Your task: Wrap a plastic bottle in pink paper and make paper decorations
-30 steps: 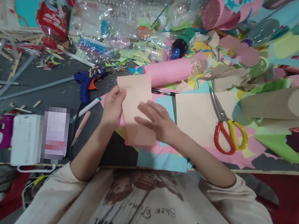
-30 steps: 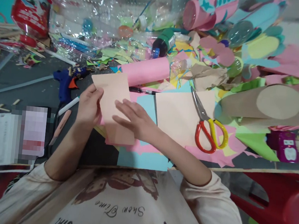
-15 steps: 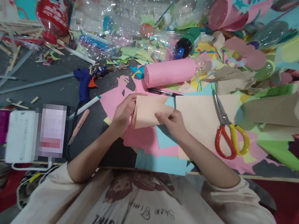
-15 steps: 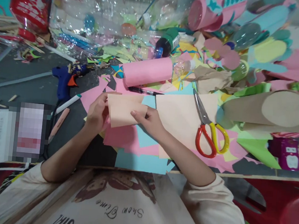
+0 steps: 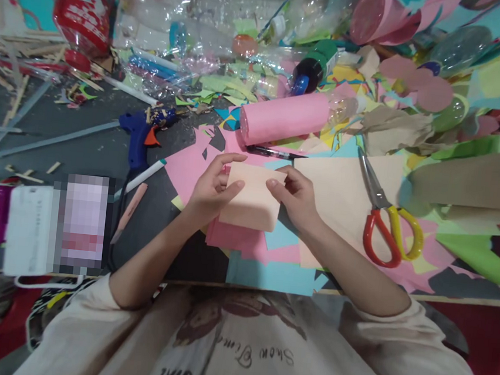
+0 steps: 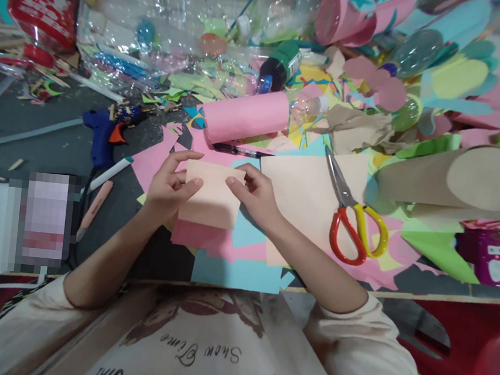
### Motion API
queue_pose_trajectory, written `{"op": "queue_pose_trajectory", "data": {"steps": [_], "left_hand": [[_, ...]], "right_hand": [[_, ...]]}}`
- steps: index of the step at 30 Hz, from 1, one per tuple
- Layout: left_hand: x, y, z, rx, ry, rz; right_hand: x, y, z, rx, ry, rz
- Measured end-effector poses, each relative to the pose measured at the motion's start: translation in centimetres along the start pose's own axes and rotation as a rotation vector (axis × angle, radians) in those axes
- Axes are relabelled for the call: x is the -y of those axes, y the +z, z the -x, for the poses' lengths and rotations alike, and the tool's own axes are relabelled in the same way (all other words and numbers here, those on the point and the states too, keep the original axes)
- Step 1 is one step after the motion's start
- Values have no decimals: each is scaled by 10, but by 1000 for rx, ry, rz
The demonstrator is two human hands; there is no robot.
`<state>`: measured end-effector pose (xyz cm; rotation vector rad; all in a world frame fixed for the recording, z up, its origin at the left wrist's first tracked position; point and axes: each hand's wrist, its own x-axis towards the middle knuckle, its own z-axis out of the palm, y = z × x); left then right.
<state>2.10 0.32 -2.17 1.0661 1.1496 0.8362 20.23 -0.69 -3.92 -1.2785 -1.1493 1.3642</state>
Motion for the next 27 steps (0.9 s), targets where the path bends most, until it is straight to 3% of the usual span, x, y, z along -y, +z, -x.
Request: {"op": "queue_pose_trajectory", "data": {"steps": [13, 27], "left_hand": [[2, -5, -7, -70, 161, -181], [6, -8, -7, -58, 128, -202]], "right_hand": [[-1, -2, -5, 38, -23, 56], [1, -3, -5, 38, -6, 63]]}}
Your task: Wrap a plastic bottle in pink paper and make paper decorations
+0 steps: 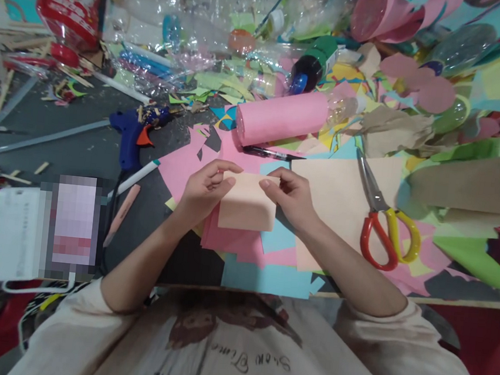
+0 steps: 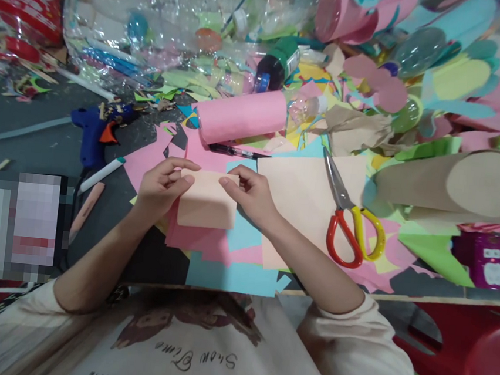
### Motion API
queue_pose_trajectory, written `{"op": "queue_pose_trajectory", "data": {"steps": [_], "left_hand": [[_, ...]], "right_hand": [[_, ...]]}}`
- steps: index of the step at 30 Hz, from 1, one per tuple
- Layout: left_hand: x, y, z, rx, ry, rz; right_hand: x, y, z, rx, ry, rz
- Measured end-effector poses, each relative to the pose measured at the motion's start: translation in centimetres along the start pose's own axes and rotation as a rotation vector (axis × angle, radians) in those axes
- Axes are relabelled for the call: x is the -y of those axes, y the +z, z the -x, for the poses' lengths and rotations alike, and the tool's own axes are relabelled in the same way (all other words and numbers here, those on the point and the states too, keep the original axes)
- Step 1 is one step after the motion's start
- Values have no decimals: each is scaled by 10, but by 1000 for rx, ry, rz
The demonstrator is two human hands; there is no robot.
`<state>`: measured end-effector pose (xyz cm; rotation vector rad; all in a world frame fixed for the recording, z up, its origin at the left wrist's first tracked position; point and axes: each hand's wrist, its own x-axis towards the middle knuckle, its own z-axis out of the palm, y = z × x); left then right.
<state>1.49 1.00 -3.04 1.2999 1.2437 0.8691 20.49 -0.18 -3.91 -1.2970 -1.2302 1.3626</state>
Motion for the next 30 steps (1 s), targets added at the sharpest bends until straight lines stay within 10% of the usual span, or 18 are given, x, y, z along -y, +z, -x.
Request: {"op": "queue_pose_trajectory", "data": {"steps": [30], "left_hand": [[-2, 0, 1, -5, -19, -113]], "right_hand": [[-2, -2, -1, -3, 18, 0]]}}
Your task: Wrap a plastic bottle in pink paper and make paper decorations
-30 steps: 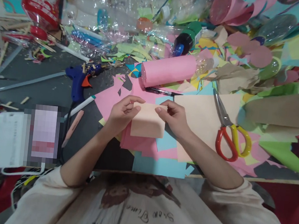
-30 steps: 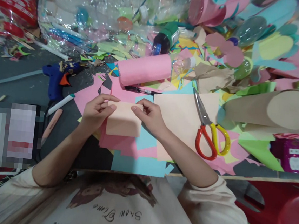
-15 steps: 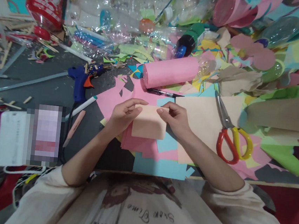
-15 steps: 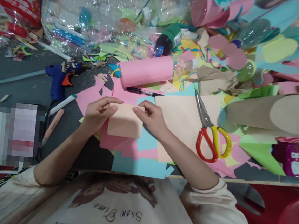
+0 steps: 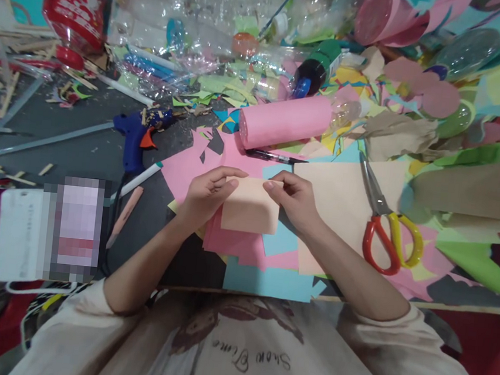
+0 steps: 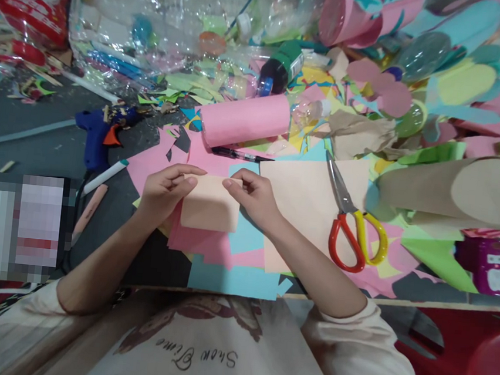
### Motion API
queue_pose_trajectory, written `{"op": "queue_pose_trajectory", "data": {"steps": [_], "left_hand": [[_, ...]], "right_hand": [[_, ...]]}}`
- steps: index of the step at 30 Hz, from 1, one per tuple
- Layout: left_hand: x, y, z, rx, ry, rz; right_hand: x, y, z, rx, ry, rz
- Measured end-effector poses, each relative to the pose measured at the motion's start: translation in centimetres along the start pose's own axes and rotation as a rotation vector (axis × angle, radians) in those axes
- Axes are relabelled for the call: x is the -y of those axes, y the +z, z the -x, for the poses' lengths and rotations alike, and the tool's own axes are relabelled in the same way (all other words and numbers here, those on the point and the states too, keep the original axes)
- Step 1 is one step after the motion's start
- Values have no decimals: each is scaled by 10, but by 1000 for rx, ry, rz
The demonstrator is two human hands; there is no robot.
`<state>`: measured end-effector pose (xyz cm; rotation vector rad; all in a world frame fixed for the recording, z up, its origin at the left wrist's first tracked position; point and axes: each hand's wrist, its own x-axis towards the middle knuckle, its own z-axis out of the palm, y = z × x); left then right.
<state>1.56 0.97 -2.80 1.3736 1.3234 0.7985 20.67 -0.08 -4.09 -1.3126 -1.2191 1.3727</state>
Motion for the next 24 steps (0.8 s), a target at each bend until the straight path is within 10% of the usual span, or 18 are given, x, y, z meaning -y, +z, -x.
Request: {"op": "queue_pose_trajectory", "data": {"steps": [24], "left_hand": [[-1, -3, 0, 24, 40, 1]], "right_hand": [[1, 0, 1, -10, 10, 9]]}}
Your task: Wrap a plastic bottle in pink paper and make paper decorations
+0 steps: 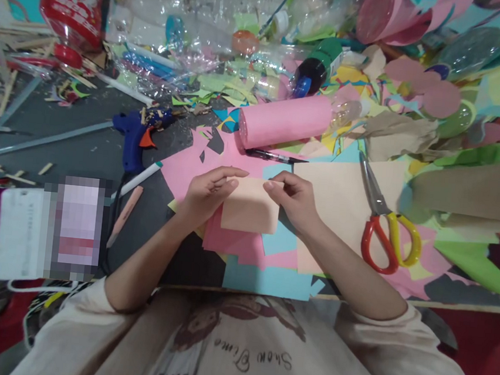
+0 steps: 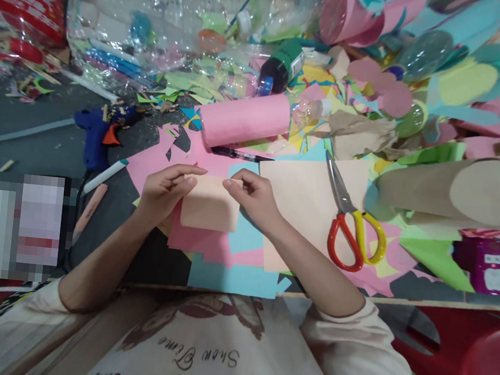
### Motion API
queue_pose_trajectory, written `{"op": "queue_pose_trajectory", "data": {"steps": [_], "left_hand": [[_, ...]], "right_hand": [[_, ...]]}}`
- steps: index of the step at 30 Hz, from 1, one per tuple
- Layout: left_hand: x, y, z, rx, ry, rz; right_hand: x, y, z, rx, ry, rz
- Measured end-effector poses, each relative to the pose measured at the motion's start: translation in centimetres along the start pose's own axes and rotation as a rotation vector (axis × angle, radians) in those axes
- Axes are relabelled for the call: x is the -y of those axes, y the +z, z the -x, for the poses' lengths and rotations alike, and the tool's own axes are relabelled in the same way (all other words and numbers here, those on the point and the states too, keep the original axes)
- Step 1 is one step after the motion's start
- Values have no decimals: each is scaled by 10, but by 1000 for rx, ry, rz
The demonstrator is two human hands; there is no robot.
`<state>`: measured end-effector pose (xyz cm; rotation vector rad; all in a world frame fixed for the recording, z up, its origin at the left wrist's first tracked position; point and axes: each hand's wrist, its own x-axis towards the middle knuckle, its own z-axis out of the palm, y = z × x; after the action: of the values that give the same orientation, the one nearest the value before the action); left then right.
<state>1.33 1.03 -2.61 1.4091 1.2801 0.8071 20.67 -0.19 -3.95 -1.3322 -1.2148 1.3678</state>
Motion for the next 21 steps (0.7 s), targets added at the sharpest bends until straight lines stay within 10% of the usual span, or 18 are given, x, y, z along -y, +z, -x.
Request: {"op": "queue_pose_trajectory", "data": {"steps": [21], "left_hand": [[0, 0, -1, 29, -26, -50]], "right_hand": [[-1, -1, 0, 24, 2, -11]]}}
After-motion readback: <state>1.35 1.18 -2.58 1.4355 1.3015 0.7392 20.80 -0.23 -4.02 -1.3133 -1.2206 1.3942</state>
